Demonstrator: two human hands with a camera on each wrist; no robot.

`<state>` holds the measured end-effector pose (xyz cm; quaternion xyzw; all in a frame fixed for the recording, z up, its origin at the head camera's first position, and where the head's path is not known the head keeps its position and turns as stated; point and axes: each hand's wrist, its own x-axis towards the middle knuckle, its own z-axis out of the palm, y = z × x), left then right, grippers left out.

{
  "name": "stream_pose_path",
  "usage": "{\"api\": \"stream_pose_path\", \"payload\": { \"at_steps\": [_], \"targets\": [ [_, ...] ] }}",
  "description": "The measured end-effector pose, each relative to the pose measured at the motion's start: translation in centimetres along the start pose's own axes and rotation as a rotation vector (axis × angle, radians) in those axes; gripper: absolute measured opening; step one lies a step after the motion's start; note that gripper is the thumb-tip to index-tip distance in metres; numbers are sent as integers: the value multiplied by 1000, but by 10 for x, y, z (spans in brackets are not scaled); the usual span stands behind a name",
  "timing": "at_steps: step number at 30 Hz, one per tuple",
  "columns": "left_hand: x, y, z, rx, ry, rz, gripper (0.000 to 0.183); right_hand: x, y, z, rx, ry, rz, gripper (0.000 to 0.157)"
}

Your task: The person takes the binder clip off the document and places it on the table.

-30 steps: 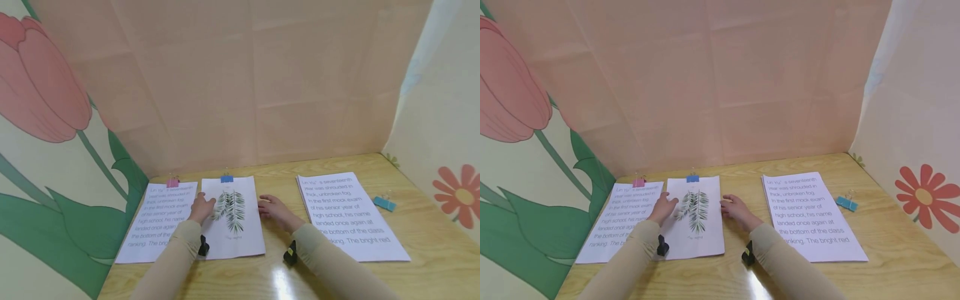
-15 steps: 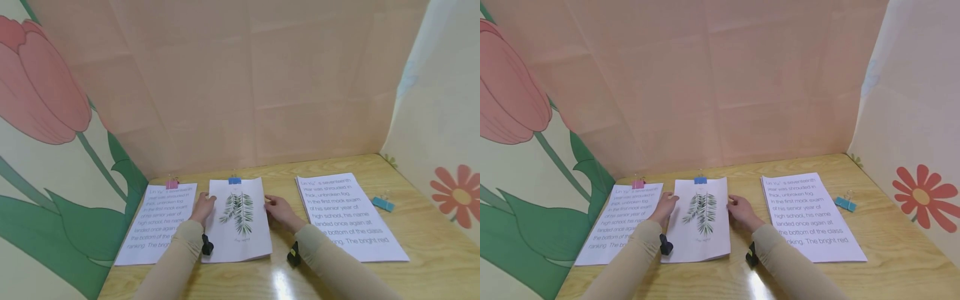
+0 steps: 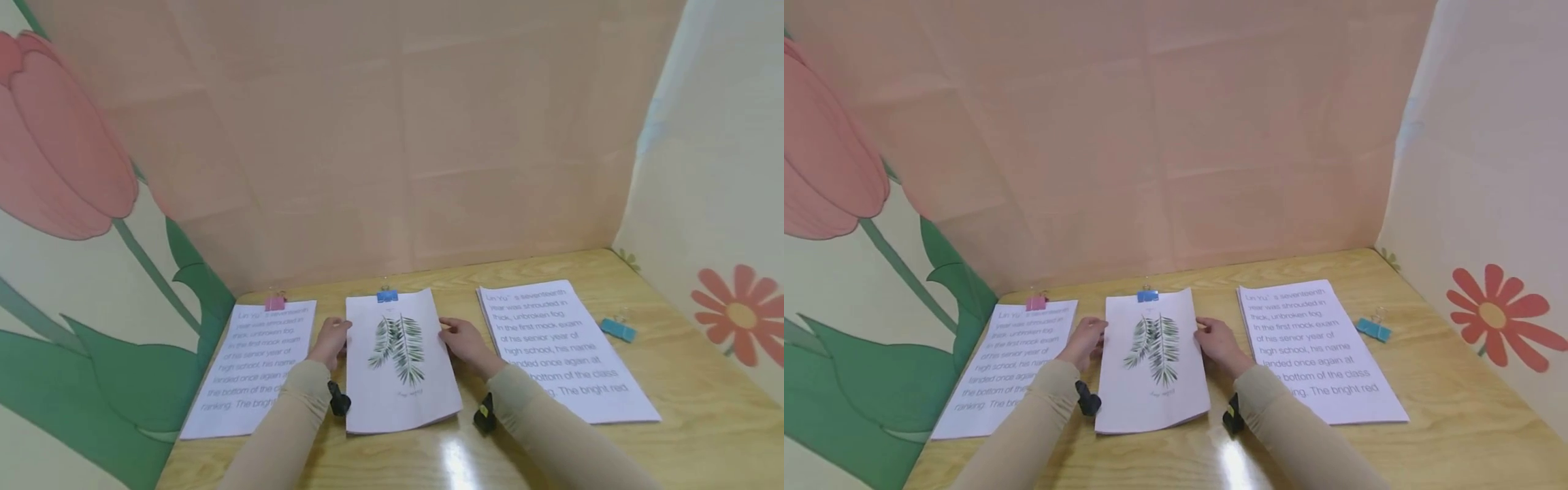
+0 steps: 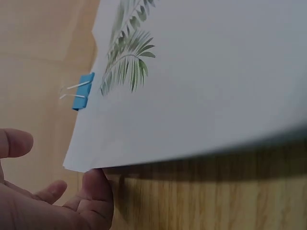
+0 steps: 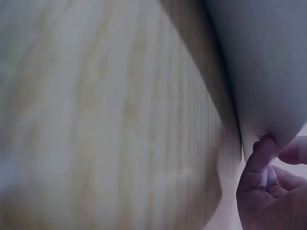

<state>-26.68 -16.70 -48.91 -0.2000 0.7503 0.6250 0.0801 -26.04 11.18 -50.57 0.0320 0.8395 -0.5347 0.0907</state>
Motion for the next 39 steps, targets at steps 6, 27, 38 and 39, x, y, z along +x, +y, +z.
{"api": "stream_pose_path", "payload": {
  "at_steps": [6, 27, 38, 39],
  "targets": [
    [2, 1, 1, -22, -47, 21, 51, -3, 0, -6, -35, 36, 6, 50],
    [16, 1, 18, -24, -180, 64, 48, -6, 13, -23, -45, 100, 57, 51],
    [23, 3, 31, 66, -204, 68, 37, -11, 17, -35, -27, 151, 75, 50],
    [23, 4, 32, 77, -202, 66, 36, -11, 17, -36, -20, 150, 87, 50]
  ]
}}
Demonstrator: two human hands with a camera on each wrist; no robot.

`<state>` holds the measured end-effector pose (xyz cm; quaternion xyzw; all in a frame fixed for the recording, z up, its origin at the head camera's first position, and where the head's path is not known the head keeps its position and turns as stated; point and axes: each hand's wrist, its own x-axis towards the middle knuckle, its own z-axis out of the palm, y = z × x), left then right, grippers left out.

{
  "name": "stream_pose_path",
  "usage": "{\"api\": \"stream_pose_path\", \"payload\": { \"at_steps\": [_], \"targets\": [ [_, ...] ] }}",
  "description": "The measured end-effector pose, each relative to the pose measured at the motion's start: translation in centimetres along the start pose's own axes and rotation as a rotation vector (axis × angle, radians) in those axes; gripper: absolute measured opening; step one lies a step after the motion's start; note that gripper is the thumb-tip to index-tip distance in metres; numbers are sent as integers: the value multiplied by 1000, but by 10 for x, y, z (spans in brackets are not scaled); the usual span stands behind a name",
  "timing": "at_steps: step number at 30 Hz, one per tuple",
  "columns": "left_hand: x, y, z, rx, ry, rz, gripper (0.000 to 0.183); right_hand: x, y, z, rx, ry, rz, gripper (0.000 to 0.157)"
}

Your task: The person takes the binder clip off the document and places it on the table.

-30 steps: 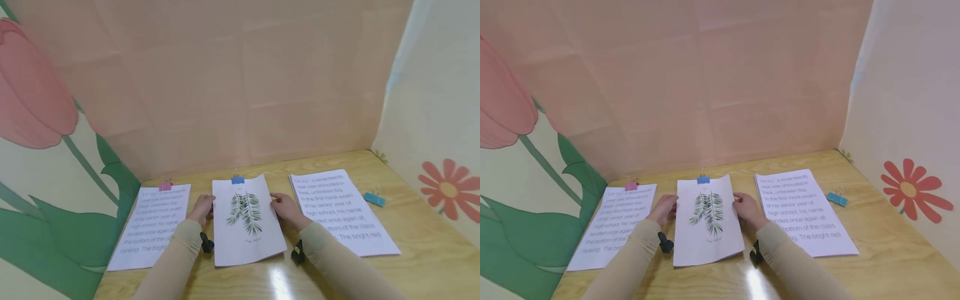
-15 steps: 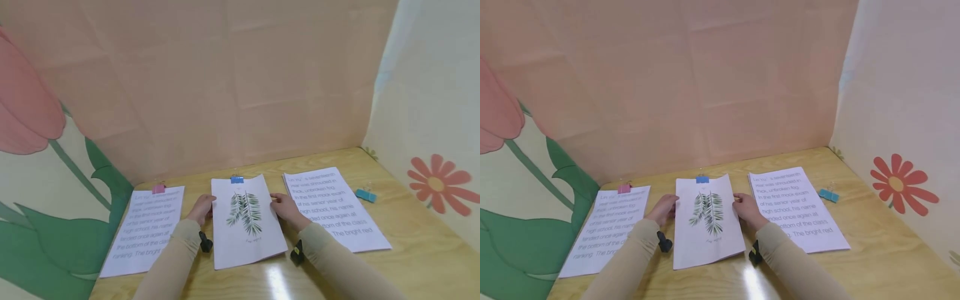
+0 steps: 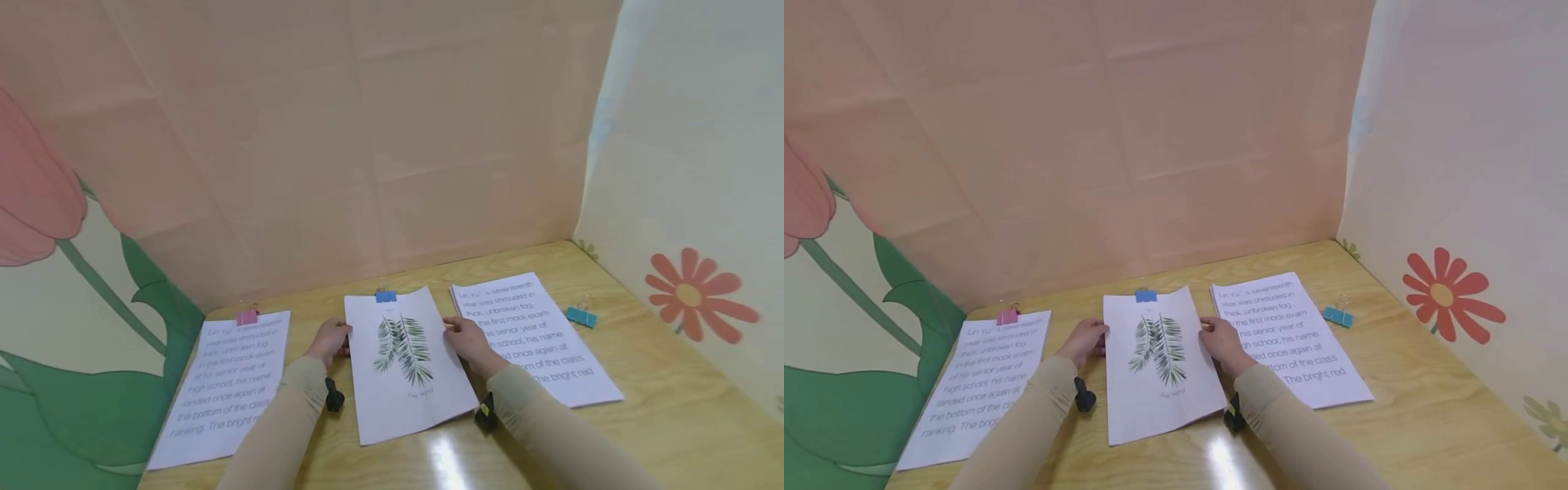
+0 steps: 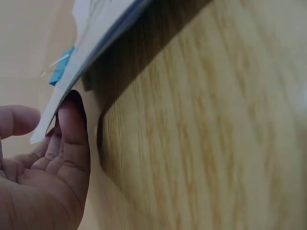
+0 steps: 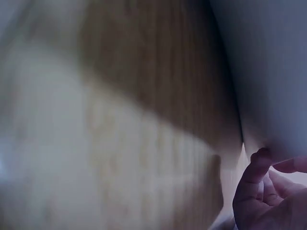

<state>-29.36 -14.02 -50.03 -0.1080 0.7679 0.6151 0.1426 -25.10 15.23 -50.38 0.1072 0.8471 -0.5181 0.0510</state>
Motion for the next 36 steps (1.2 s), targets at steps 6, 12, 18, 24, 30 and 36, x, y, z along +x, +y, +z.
{"api": "stream_pose_path", "payload": {
  "at_steps": [6, 12, 18, 24, 30, 36],
  "targets": [
    [9, 2, -1, 36, 16, -16, 37, 0, -1, -1, 13, -12, 61, 50],
    [19, 4, 1, 65, 50, 27, 42, 0, 2, 1, 17, 0, 65, 49],
    [24, 3, 4, 95, 84, 84, 40, -2, 1, 2, 20, -9, 74, 50],
    [25, 4, 4, 119, 100, 122, 32, -5, -6, -1, -5, -14, 68, 52],
    [26, 5, 4, 81, 95, 129, 33, -7, -11, -5, -52, -4, 31, 52],
    [27, 3, 5, 46, 87, 133, 38, -9, -8, -8, -53, 13, 25, 53]
  ]
}}
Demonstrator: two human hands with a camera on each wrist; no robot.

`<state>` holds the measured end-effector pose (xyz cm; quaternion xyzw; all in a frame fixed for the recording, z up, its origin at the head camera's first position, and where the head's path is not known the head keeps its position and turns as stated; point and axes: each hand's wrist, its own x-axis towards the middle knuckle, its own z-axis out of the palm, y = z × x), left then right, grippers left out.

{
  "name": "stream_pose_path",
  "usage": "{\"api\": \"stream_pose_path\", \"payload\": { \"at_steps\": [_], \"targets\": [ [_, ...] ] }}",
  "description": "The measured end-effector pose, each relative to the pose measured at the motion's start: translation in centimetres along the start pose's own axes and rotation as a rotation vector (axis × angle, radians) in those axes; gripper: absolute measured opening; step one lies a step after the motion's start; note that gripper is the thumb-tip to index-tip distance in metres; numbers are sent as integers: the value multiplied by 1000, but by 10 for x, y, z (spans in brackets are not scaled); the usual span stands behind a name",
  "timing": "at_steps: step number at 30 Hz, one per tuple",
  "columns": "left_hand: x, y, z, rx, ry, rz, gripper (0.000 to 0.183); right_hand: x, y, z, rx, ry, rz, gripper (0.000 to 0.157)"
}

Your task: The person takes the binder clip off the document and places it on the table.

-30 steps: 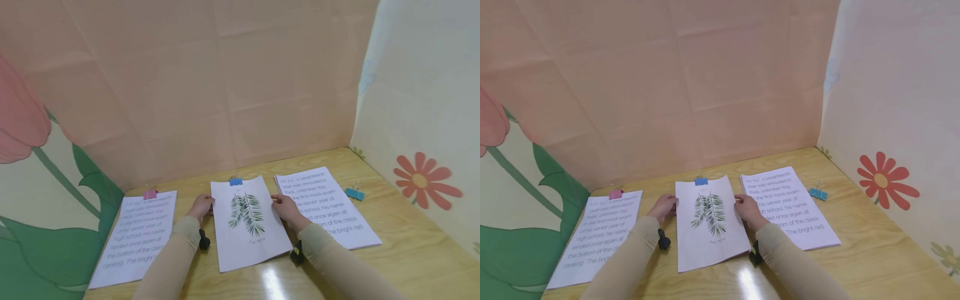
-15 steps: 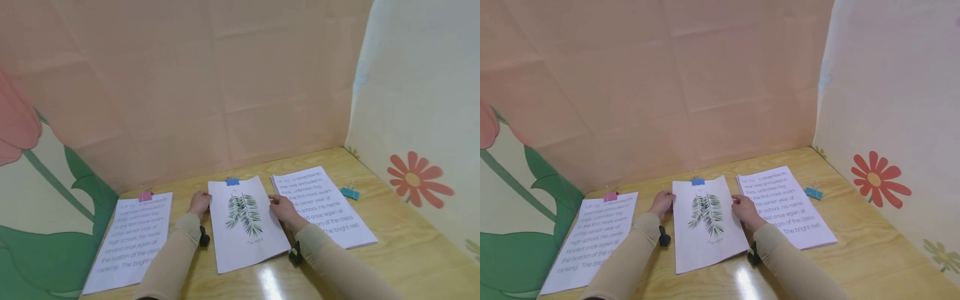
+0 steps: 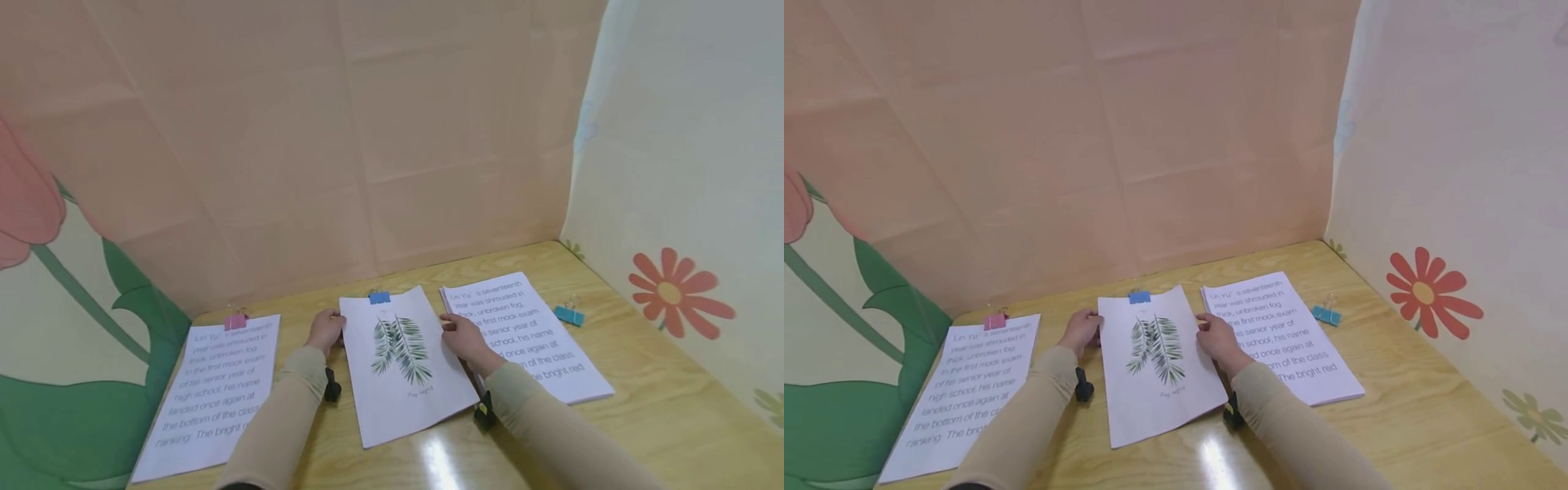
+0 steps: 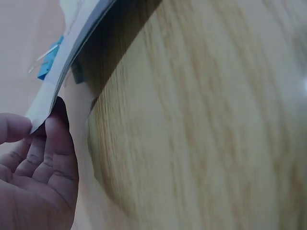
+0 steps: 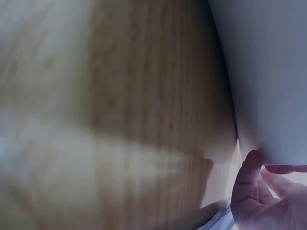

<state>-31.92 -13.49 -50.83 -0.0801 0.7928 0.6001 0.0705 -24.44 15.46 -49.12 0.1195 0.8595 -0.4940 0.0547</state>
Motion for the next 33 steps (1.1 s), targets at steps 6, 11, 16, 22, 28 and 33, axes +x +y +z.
{"api": "stream_pose_path", "payload": {
  "at_steps": [6, 11, 16, 22, 28, 33],
  "targets": [
    [0, 2, 2, 15, 26, 3, 29, 0, 0, -1, -44, -11, -11, 53],
    [2, 1, 2, 49, 39, 4, 13, 1, 3, -2, -144, -9, -66, 51],
    [3, 1, 2, 62, 45, 18, 30, 3, 7, -3, -190, -9, -103, 50],
    [3, 2, 1, 102, 57, 37, 35, -4, 4, -7, -303, -40, -157, 43],
    [2, 3, 2, 107, 75, 69, 31, -10, -10, -15, -349, -96, -177, 46],
    [1, 3, 6, 61, 87, 61, 28, -9, -19, -21, -384, -101, -196, 48]
  ]
}}
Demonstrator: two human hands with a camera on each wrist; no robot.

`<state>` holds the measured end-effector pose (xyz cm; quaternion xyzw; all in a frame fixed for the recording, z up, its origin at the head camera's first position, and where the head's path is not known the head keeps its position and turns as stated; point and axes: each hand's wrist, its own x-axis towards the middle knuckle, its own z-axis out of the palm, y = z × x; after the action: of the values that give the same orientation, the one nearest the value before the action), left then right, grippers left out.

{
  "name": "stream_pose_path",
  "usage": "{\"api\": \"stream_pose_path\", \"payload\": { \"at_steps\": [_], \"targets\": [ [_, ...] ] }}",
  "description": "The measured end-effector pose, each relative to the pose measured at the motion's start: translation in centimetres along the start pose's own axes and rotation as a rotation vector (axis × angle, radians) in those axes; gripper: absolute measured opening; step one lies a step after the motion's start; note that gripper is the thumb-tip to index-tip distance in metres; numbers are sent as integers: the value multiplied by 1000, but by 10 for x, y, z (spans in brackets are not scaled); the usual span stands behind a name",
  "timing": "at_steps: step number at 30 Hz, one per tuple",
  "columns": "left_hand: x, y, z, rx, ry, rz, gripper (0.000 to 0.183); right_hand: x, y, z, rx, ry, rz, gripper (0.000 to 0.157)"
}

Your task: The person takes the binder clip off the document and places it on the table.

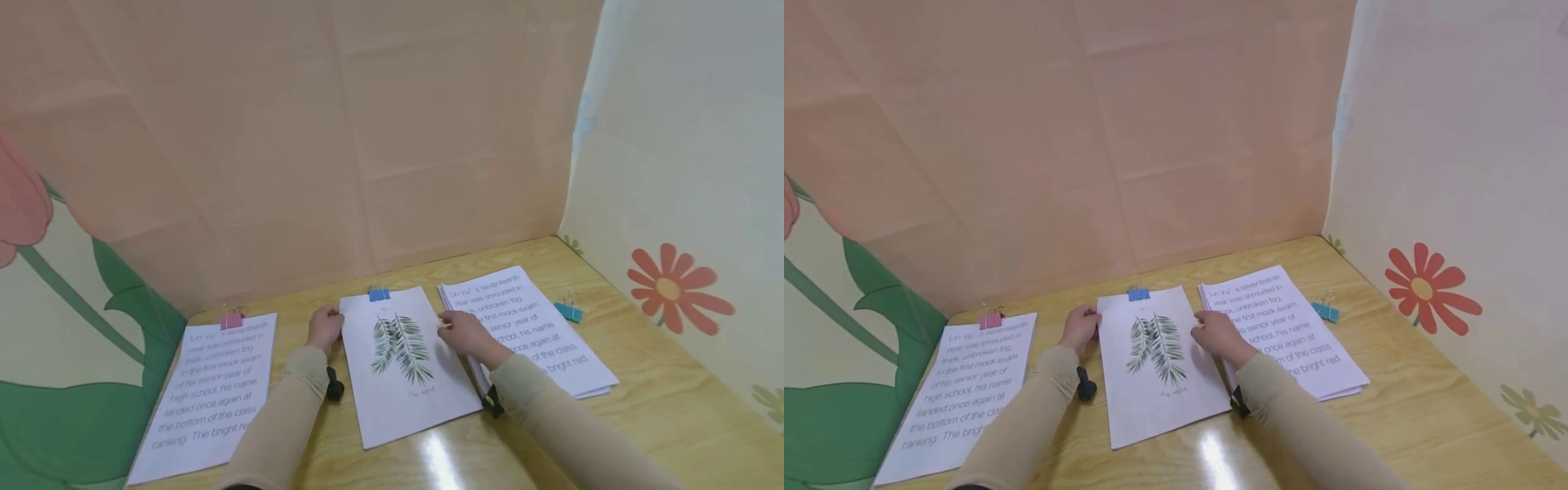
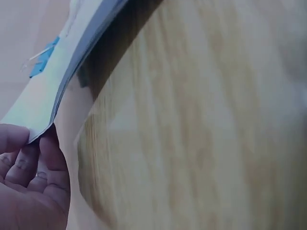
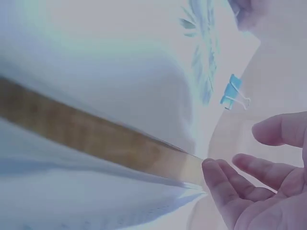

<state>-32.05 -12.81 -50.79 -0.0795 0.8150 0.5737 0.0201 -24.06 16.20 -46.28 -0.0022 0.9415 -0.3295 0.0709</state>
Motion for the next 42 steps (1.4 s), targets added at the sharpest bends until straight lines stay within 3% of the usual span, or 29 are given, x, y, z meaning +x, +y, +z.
{"api": "stream_pose_path", "payload": {
  "at_steps": [15, 22, 32, 37, 42],
  "targets": [
    [-3, -7, 2, -37, 62, 122, 22, 32, -21, -30, -202, 55, -199, 48],
    [-10, -3, 6, -52, 118, 188, 21, 51, -42, -33, -161, 31, -290, 48],
    [-17, 0, 6, -24, 107, 205, 21, 70, -71, -31, -172, 42, -376, 55],
    [-20, -6, 6, -29, 115, 288, 18, 76, -81, -29, -144, 1, -406, 63],
    [-21, -1, 4, -37, 114, 332, 17, 80, -89, -29, -103, -57, -425, 66]
  ]
}}
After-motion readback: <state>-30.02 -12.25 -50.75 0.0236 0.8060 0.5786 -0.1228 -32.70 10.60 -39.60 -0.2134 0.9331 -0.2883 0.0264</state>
